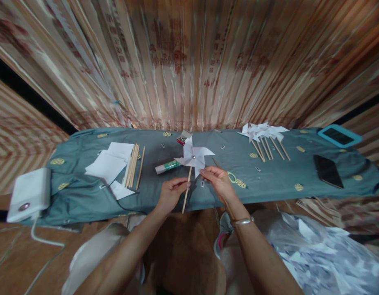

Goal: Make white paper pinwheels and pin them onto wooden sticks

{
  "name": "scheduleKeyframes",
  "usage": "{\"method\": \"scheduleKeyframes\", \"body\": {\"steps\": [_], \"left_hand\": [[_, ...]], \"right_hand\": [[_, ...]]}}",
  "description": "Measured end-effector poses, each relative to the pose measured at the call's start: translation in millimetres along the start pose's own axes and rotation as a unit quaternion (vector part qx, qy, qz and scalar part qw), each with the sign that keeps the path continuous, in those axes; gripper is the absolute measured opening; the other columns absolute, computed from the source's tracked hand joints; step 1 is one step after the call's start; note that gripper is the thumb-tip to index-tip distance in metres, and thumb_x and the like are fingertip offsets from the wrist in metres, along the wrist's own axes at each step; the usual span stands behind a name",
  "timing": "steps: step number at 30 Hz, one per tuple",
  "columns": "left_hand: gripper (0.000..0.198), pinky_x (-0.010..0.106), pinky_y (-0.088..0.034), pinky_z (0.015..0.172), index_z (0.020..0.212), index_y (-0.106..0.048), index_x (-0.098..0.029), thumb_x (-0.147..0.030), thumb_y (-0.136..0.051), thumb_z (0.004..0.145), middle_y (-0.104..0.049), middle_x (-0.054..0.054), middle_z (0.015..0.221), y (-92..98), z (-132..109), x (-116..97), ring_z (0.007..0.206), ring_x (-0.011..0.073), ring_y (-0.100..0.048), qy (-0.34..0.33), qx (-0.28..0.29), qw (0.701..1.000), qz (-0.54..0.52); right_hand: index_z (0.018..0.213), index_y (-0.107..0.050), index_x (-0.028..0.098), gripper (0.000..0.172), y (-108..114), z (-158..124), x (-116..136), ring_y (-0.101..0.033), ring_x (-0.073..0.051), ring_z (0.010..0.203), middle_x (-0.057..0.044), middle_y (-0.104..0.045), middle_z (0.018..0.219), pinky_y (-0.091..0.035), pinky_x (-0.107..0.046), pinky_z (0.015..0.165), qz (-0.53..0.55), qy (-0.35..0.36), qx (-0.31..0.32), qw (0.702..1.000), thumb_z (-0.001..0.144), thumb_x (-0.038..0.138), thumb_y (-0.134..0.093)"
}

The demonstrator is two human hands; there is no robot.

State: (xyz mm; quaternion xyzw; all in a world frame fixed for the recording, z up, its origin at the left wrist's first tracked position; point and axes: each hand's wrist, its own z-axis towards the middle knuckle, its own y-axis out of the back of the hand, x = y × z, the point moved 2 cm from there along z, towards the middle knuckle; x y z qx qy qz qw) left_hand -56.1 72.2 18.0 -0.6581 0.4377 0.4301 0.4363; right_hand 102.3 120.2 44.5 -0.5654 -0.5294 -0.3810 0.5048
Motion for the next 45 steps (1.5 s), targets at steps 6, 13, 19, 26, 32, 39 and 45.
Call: {"method": "scheduleKeyframes", "body": {"steps": [6, 13, 19, 26, 32, 39, 45], "left_hand": [[0.031, 0.026, -0.052, 0.065, 0.072, -0.077, -0.017, -0.038, -0.085, 0.051, -0.071, 0.001, 0.064, 0.3, 2, 3, 0.06, 0.0137, -0.062, -0.01, 0.011, 1.0, 0.013], [0.03, 0.025, -0.052, 0.064, 0.073, -0.079, -0.018, -0.038, -0.084, 0.052, -0.072, 0.002, 0.065, 0.6, 0, 0, 0.06, 0.0132, -0.061, -0.019, 0.025, 0.999, 0.016], [0.037, 0.026, -0.054, 0.066, 0.074, -0.079, -0.017, -0.041, -0.088, 0.047, -0.075, 0.003, 0.07, 3.1, -3, -6, 0.059, 0.013, -0.063, 0.009, 0.005, 1.0, 0.001], [0.037, 0.026, -0.054, 0.063, 0.074, -0.079, -0.017, -0.04, -0.088, 0.048, -0.074, 0.004, 0.067, 1.5, -9, -3, 0.057, 0.014, -0.064, 0.039, 0.047, 0.998, 0.028], [0.03, 0.025, -0.054, 0.066, 0.075, -0.079, -0.018, -0.035, -0.087, 0.051, -0.075, 0.004, 0.07, -2.8, -13, -1, 0.059, 0.0132, -0.064, 0.073, 0.089, 0.992, 0.045], [0.028, 0.025, -0.053, 0.063, 0.073, -0.079, -0.018, -0.035, -0.087, 0.051, -0.074, 0.004, 0.066, -2.9, -11, 0, 0.058, 0.0147, -0.065, 0.068, 0.088, 0.992, 0.054], [0.032, 0.025, -0.054, 0.064, 0.074, -0.079, -0.018, -0.037, -0.088, 0.049, -0.076, 0.005, 0.073, -2.8, -10, 2, 0.061, 0.0147, -0.066, 0.074, 0.079, 0.993, 0.05]], "right_hand": [[0.055, -0.068, 0.019, 0.033, -7, -4, -4, -0.049, -0.009, 0.051, 0.003, -0.062, 0.052, -0.034, -0.025, 0.055, 0.003, -0.006, 0.024, 1.0, 0.049, 0.045, -0.087], [0.055, -0.068, 0.019, 0.037, -12, -5, -6, -0.049, -0.009, 0.052, 0.003, -0.062, 0.052, -0.036, -0.025, 0.055, 0.005, -0.004, 0.051, 0.999, 0.049, 0.052, -0.086], [0.058, -0.073, 0.019, 0.045, 25, 0, 0, -0.05, -0.01, 0.051, -0.001, -0.066, 0.055, -0.036, -0.025, 0.054, -0.084, 0.01, -0.008, 0.996, 0.058, 0.064, -0.077], [0.07, -0.075, 0.022, 0.046, 46, 9, 9, -0.06, -0.014, 0.065, -0.003, -0.074, 0.076, -0.045, -0.027, 0.063, -0.012, 0.051, -0.094, 0.994, 0.053, 0.064, -0.081], [0.068, -0.072, 0.022, 0.037, 33, 7, 9, -0.059, -0.014, 0.063, 0.001, -0.07, 0.065, -0.046, -0.025, 0.062, 0.052, 0.025, -0.025, 0.998, 0.056, 0.055, -0.084], [0.064, -0.073, 0.021, 0.038, 34, 7, 10, -0.056, -0.013, 0.056, 0.001, -0.068, 0.058, -0.044, -0.027, 0.057, 0.032, 0.009, -0.049, 0.998, 0.047, 0.053, -0.087], [0.063, -0.073, 0.021, 0.032, 35, 6, 10, -0.054, -0.011, 0.054, 0.002, -0.068, 0.058, -0.042, -0.026, 0.056, 0.028, 0.0, -0.045, 0.999, 0.047, 0.046, -0.087]]}}
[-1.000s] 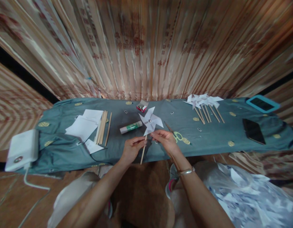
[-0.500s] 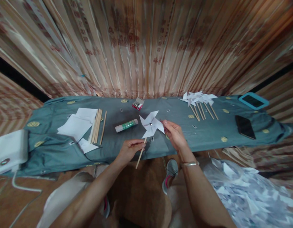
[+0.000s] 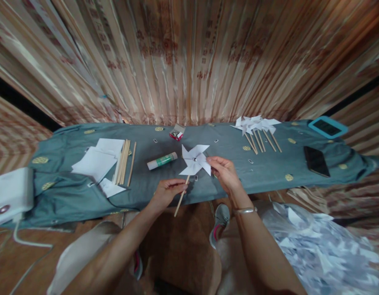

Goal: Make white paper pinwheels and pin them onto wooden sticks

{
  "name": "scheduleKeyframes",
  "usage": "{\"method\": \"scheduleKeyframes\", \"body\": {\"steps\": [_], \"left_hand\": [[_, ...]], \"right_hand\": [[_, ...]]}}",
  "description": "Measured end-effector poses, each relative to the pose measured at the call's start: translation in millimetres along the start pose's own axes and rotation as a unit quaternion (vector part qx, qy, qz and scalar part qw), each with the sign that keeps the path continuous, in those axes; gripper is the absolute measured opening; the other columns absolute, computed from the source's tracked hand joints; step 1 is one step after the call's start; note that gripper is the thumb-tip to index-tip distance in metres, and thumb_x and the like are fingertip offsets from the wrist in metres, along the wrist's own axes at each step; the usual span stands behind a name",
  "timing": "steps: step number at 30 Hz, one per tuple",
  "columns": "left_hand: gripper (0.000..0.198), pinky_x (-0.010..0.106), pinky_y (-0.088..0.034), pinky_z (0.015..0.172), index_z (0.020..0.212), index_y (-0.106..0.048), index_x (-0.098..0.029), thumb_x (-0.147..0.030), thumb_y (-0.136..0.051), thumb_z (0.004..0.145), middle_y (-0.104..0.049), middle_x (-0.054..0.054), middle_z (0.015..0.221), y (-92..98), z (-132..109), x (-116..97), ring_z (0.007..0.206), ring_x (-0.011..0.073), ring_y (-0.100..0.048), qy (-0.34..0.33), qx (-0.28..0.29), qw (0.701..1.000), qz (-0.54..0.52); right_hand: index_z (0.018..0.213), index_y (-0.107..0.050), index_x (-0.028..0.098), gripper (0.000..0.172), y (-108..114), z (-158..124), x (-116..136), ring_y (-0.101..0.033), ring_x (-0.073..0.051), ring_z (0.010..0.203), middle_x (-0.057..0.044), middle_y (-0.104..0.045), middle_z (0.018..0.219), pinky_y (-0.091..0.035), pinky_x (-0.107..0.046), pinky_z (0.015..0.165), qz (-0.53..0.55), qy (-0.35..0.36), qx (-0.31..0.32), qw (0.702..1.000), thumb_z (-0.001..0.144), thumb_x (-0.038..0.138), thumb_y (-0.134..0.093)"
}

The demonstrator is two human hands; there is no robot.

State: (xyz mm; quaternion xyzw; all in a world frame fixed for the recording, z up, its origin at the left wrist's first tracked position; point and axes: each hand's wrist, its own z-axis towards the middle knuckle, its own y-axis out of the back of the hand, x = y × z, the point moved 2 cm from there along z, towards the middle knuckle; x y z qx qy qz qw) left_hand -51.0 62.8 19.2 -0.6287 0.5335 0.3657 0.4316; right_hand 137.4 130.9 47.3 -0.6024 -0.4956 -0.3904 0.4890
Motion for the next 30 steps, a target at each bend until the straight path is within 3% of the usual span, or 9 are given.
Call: {"method": "scheduleKeyframes", "body": {"steps": [13, 30], "left_hand": [[0.034, 0.023, -0.054, 0.064, 0.07, -0.078, -0.019, -0.037, -0.09, 0.044, -0.075, 0.002, 0.067, -1.6, -1, -2, 0.058, 0.0115, -0.063, 0.01, -0.011, 0.999, -0.029], [0.042, 0.027, -0.055, 0.064, 0.072, -0.078, -0.017, -0.044, -0.09, 0.042, -0.073, 0.002, 0.063, 1.4, 6, 1, 0.056, 0.0142, -0.064, -0.039, -0.052, 0.997, -0.032]], "right_hand": [[0.06, -0.073, 0.021, 0.031, -4, -1, -1, -0.048, -0.009, 0.051, 0.003, -0.064, 0.055, -0.037, -0.025, 0.052, 0.005, 0.012, -0.012, 1.0, 0.045, 0.045, -0.087], [0.058, -0.071, 0.019, 0.035, -18, -10, -9, -0.053, -0.007, 0.05, 0.004, -0.063, 0.051, -0.038, -0.022, 0.053, -0.009, -0.036, 0.045, 0.998, 0.047, 0.049, -0.088]]}}
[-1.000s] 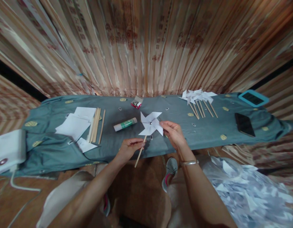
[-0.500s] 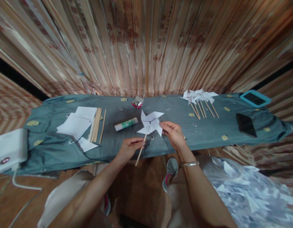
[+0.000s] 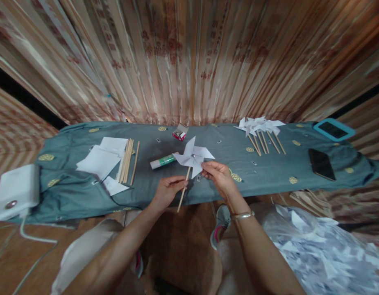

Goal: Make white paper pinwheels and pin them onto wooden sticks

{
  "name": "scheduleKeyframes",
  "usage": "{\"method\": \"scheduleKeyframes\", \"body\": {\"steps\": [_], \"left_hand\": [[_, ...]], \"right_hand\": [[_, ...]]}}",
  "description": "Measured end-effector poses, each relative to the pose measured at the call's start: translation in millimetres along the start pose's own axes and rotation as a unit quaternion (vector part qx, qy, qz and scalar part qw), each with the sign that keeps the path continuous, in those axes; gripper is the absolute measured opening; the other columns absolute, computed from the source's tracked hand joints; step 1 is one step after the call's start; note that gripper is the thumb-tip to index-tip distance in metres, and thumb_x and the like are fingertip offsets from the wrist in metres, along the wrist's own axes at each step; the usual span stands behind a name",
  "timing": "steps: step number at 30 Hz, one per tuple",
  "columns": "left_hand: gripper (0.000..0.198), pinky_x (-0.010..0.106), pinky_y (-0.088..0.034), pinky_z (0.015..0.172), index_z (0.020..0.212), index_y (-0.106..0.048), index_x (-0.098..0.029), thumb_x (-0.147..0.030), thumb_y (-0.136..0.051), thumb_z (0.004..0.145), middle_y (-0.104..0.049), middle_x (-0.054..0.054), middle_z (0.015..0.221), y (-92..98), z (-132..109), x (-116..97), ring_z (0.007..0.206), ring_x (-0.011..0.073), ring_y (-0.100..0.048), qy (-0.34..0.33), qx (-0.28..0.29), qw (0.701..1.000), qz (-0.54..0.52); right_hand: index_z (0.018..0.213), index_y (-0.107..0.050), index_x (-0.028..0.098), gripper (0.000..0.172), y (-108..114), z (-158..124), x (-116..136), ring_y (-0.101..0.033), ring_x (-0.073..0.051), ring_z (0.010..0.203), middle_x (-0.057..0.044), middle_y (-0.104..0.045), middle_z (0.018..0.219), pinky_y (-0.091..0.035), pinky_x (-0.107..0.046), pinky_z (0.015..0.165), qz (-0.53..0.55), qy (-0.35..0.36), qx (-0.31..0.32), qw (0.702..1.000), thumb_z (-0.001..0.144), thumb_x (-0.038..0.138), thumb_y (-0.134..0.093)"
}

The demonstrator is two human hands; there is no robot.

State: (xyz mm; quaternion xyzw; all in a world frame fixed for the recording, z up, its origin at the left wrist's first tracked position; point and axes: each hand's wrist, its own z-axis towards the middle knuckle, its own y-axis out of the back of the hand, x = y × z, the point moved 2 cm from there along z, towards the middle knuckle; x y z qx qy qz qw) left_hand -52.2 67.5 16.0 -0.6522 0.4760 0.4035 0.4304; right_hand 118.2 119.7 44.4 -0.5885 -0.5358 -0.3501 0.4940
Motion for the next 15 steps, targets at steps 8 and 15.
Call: {"method": "scheduleKeyframes", "body": {"steps": [8, 15], "left_hand": [[0.045, 0.027, -0.055, 0.064, 0.071, -0.078, -0.017, -0.045, -0.091, 0.038, -0.073, 0.002, 0.064, -0.7, 0, 0, 0.055, 0.0133, -0.064, 0.016, -0.002, 1.0, -0.021], [0.044, 0.025, -0.054, 0.065, 0.073, -0.079, -0.017, -0.044, -0.091, 0.041, -0.075, 0.003, 0.068, 1.5, 2, 1, 0.058, 0.0127, -0.064, 0.01, -0.009, 1.0, -0.025]], "right_hand": [[0.057, -0.071, 0.019, 0.035, -6, -1, -4, -0.054, -0.007, 0.051, 0.001, -0.067, 0.056, -0.038, -0.023, 0.054, -0.008, 0.005, 0.015, 1.0, 0.051, 0.05, -0.086], [0.059, -0.072, 0.019, 0.039, -12, -4, -4, -0.053, -0.007, 0.051, -0.001, -0.071, 0.06, -0.039, -0.023, 0.054, -0.032, 0.004, 0.039, 0.999, 0.053, 0.056, -0.083]]}}
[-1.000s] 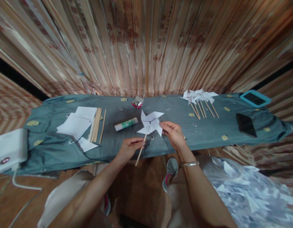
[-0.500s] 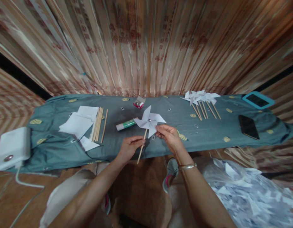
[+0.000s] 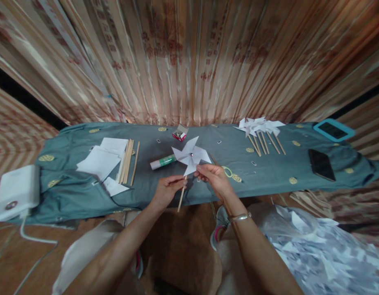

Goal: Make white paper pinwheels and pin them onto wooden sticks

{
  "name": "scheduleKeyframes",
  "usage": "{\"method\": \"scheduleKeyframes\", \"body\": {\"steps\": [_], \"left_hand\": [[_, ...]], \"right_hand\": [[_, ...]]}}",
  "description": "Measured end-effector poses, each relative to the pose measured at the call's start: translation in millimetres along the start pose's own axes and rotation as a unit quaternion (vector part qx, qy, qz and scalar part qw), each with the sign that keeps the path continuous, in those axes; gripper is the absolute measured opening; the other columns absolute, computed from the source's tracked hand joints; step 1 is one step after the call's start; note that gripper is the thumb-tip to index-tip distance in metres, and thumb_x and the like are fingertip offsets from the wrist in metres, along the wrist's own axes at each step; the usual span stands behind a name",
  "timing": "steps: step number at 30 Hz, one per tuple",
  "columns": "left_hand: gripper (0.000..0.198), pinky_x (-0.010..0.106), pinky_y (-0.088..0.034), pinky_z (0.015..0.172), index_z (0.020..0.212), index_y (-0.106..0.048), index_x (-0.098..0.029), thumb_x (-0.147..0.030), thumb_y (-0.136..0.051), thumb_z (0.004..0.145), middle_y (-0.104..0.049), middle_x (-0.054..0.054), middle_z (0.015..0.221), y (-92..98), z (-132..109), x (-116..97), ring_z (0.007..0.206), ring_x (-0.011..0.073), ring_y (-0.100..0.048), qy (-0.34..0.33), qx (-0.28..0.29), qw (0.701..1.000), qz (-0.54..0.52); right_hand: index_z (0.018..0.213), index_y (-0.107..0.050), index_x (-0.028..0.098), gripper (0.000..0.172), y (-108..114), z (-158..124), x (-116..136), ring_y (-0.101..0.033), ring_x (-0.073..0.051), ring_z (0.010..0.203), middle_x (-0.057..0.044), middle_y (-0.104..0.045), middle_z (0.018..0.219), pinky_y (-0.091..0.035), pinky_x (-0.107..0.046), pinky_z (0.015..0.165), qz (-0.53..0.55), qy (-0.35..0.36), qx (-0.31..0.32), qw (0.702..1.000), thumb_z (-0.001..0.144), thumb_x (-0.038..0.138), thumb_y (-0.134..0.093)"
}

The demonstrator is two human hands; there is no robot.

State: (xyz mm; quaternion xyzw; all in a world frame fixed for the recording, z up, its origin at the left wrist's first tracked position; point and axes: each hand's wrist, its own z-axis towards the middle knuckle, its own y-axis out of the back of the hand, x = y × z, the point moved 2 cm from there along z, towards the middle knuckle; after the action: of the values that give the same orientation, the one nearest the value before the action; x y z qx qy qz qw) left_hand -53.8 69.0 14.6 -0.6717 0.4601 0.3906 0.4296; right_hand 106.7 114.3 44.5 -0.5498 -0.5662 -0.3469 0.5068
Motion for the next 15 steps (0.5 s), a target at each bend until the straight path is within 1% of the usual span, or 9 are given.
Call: {"method": "scheduleKeyframes", "body": {"steps": [3, 6, 9, 11, 12, 13, 15], "left_hand": [[0.046, 0.025, -0.054, 0.064, 0.074, -0.079, -0.016, -0.044, -0.091, 0.04, -0.075, 0.003, 0.068, 1.6, 1, -1, 0.057, 0.0122, -0.063, -0.001, -0.003, 1.0, -0.004], [0.046, 0.026, -0.054, 0.065, 0.075, -0.079, -0.016, -0.045, -0.091, 0.041, -0.075, 0.004, 0.07, 2.2, 1, -4, 0.057, 0.0128, -0.063, -0.002, -0.004, 1.0, 0.0], [0.045, 0.027, -0.055, 0.066, 0.075, -0.079, -0.016, -0.045, -0.09, 0.042, -0.076, 0.005, 0.073, 1.1, -1, -4, 0.059, 0.0136, -0.064, 0.0, 0.002, 1.0, 0.008], [0.043, 0.027, -0.055, 0.066, 0.074, -0.079, -0.017, -0.044, -0.091, 0.043, -0.076, 0.005, 0.072, -0.7, -3, -4, 0.059, 0.0133, -0.064, 0.01, 0.012, 1.0, 0.009], [0.042, 0.027, -0.055, 0.065, 0.074, -0.079, -0.017, -0.043, -0.091, 0.043, -0.075, 0.005, 0.071, -1.8, -4, -3, 0.058, 0.0129, -0.063, 0.018, 0.02, 1.0, 0.011], [0.041, 0.026, -0.054, 0.065, 0.074, -0.079, -0.017, -0.042, -0.091, 0.043, -0.075, 0.004, 0.071, -3.0, -5, -2, 0.058, 0.0126, -0.063, 0.025, 0.029, 0.999, 0.013], [0.039, 0.026, -0.054, 0.065, 0.073, -0.079, -0.017, -0.039, -0.091, 0.044, -0.075, 0.004, 0.071, -5.0, -7, 0, 0.058, 0.0121, -0.062, 0.035, 0.046, 0.998, 0.017]], "right_hand": [[0.058, -0.073, 0.018, 0.044, 7, -1, 4, -0.051, -0.007, 0.049, -0.002, -0.07, 0.057, -0.037, -0.023, 0.052, -0.023, -0.003, -0.005, 1.0, 0.051, 0.061, -0.082], [0.055, -0.071, 0.017, 0.047, 25, 1, 10, -0.047, -0.006, 0.045, -0.002, -0.066, 0.051, -0.034, -0.023, 0.048, -0.036, 0.01, -0.037, 0.999, 0.052, 0.063, -0.081], [0.055, -0.07, 0.018, 0.046, 45, 6, 16, -0.044, -0.006, 0.044, -0.001, -0.065, 0.051, -0.033, -0.022, 0.047, -0.014, 0.047, -0.121, 0.991, 0.052, 0.063, -0.081], [0.057, -0.071, 0.018, 0.045, 52, 9, 17, -0.048, -0.007, 0.047, -0.001, -0.068, 0.056, -0.035, -0.022, 0.049, 0.0, 0.073, -0.171, 0.983, 0.051, 0.061, -0.082], [0.06, -0.071, 0.019, 0.044, 53, 11, 16, -0.05, -0.007, 0.049, -0.002, -0.07, 0.06, -0.037, -0.022, 0.05, 0.004, 0.079, -0.179, 0.981, 0.052, 0.06, -0.083], [0.063, -0.072, 0.019, 0.043, 53, 13, 15, -0.053, -0.008, 0.052, -0.002, -0.071, 0.063, -0.039, -0.022, 0.052, 0.007, 0.078, -0.174, 0.982, 0.053, 0.06, -0.082], [0.066, -0.073, 0.02, 0.042, 48, 16, 14, -0.055, -0.01, 0.054, -0.001, -0.071, 0.065, -0.041, -0.023, 0.054, 0.016, 0.067, -0.144, 0.987, 0.054, 0.059, -0.082]]}}
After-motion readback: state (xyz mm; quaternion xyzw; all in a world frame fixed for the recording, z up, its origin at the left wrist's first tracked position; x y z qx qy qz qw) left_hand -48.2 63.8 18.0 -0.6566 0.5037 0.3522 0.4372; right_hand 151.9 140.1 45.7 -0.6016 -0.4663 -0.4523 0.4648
